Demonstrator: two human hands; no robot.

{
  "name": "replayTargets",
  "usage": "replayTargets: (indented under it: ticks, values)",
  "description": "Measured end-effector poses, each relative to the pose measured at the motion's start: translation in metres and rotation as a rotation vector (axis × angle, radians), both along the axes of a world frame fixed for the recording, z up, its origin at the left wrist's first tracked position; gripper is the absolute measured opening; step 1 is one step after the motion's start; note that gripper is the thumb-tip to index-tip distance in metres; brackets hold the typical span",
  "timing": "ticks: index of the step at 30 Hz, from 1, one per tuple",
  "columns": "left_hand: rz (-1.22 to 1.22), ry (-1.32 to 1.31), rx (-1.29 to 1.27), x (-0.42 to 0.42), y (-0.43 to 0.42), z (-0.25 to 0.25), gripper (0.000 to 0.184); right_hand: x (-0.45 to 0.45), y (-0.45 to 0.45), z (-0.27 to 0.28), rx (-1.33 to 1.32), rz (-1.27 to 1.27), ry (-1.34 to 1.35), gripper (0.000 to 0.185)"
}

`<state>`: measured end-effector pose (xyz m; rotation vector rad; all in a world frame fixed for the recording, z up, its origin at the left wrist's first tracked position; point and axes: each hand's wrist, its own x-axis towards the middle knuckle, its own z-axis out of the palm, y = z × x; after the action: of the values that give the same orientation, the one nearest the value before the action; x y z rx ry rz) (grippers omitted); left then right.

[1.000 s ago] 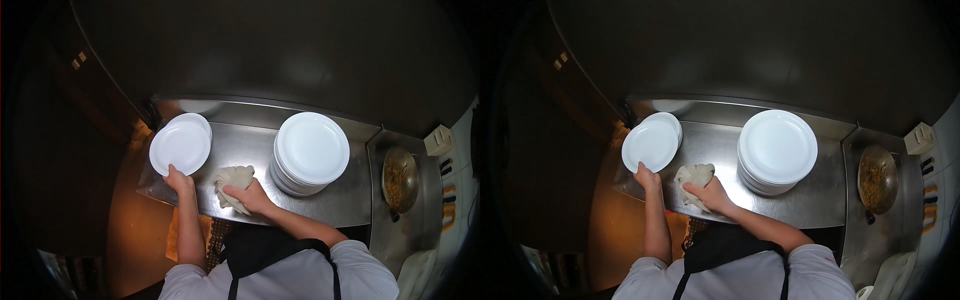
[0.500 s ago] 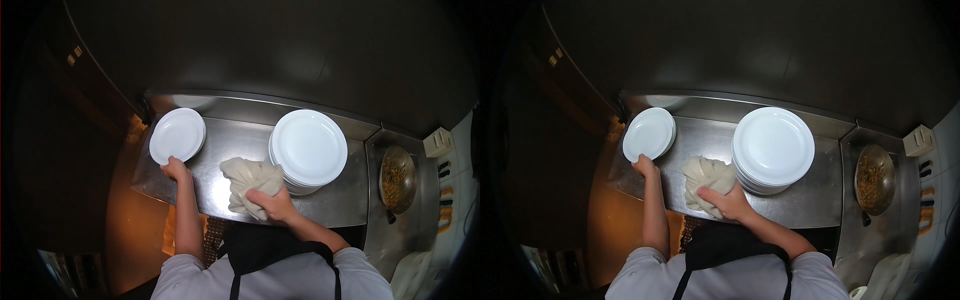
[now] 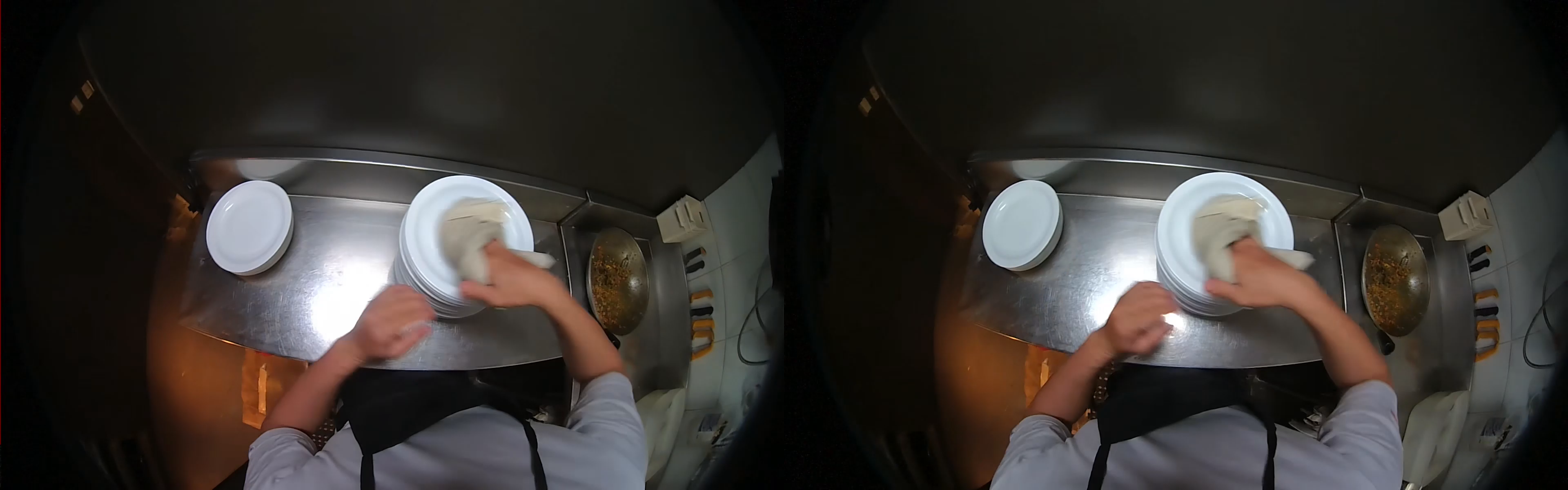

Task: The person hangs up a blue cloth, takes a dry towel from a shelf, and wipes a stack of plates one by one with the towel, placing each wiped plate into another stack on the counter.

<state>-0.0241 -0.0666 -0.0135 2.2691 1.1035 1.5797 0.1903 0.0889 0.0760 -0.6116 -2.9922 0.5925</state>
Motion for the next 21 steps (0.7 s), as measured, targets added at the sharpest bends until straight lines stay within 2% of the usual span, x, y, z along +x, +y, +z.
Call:
replayTargets:
  ticks: [1, 2, 3, 5, 7, 8, 10, 11, 12, 14, 17, 19, 21]
  values:
    - [-0.057, 0.053, 0.041, 0.021, 0.007, 0.002, 0.019, -0.014, 0.009, -0.031, 0.127, 0.160, 0.046, 0.049]
    - [-0.125, 0.057, 0.044, 0.036, 0.016, 0.001, 0.023, -0.026, 0.012, -0.031, 0.098, 0.161, 0.041, 0.052]
    - [-0.041, 0.105, 0.046, 0.045, 0.024, 0.003, 0.024, -0.038, 0.020, -0.030, 0.069, 0.164, 0.036, 0.057]
    - [0.120, 0.210, 0.029, 0.058, 0.032, 0.008, 0.026, -0.052, 0.046, -0.054, 0.171, -0.037, 0.210, 0.069]
    - [0.214, 0.193, -0.011, 0.062, 0.040, -0.005, 0.030, -0.042, 0.093, -0.058, 0.327, -0.160, 0.145, 0.077]
    - [0.218, 0.181, 0.007, 0.062, 0.042, -0.013, 0.030, -0.045, 0.096, -0.047, 0.344, -0.326, 0.139, 0.075]
    - [0.250, 0.140, 0.054, 0.062, 0.045, -0.025, 0.035, -0.043, 0.077, -0.050, 0.224, -0.276, 0.174, 0.074]
    - [0.341, 0.100, 0.043, 0.061, 0.041, -0.027, 0.038, -0.039, 0.067, -0.051, 0.169, -0.247, 0.187, 0.073]
    - [0.432, 0.058, 0.027, 0.059, 0.034, -0.024, 0.040, -0.031, 0.052, -0.052, 0.025, -0.144, 0.206, 0.073]
    - [0.601, -0.063, 0.029, 0.058, 0.034, -0.029, 0.049, -0.011, 0.020, -0.042, -0.077, 0.090, 0.193, 0.073]
    - [0.613, -0.021, 0.042, 0.059, 0.031, -0.036, 0.048, 0.035, 0.006, -0.014, -0.137, 0.038, -0.009, 0.077]
    - [0.515, -0.167, -0.034, 0.062, 0.031, -0.038, 0.050, 0.061, 0.023, -0.007, -0.083, -0.097, -0.136, 0.080]
    - [0.441, -0.311, -0.087, 0.061, 0.037, -0.024, 0.051, 0.055, 0.050, -0.013, 0.094, -0.251, -0.134, 0.084]
